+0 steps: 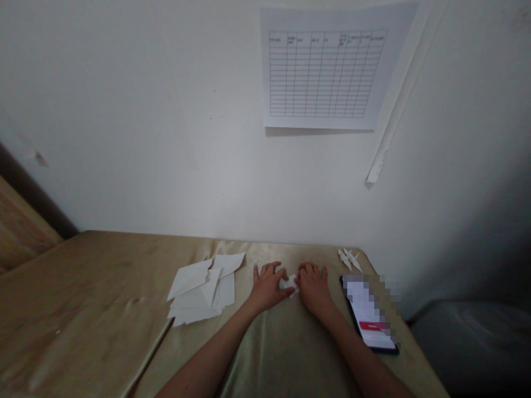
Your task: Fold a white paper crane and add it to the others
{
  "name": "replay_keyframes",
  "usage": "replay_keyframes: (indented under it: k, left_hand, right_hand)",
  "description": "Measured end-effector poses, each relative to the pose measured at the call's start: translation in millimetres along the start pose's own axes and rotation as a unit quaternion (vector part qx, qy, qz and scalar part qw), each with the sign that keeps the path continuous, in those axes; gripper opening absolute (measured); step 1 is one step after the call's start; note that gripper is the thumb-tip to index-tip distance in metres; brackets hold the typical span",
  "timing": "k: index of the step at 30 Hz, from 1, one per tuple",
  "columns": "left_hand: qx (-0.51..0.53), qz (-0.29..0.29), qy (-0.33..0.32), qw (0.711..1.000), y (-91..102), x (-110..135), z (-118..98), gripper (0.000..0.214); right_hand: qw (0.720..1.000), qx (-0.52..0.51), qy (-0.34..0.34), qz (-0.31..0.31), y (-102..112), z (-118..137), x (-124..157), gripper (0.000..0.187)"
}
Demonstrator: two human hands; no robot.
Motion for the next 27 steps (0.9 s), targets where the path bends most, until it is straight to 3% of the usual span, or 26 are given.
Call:
replay_keyframes:
  k: [18, 27]
  left_hand:
    - [-0.013, 0.023, 0.002, 1.0, 0.3, -1.8, -2.3, 0.042]
    - [-0.005, 0.004, -0.021, 1.0, 1.3, 2.9, -1.9, 0.05]
  right_hand:
    - [1.0, 0.019, -0.018, 0.005, 2.2, 4.2, -1.1, 0.025]
    - [0.999, -0.005, -0.045, -0.009, -1.9, -0.7, 1.6, 0.023]
Point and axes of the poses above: each hand's wrist, its own x-axis away from the middle knuckle, its own y-axis out of the back of the hand, z = x × y, the point moved 4 cm from there along -x, towards the middle knuckle, and after that the axes turned 10 degrees about y, right-handed, at the moved point
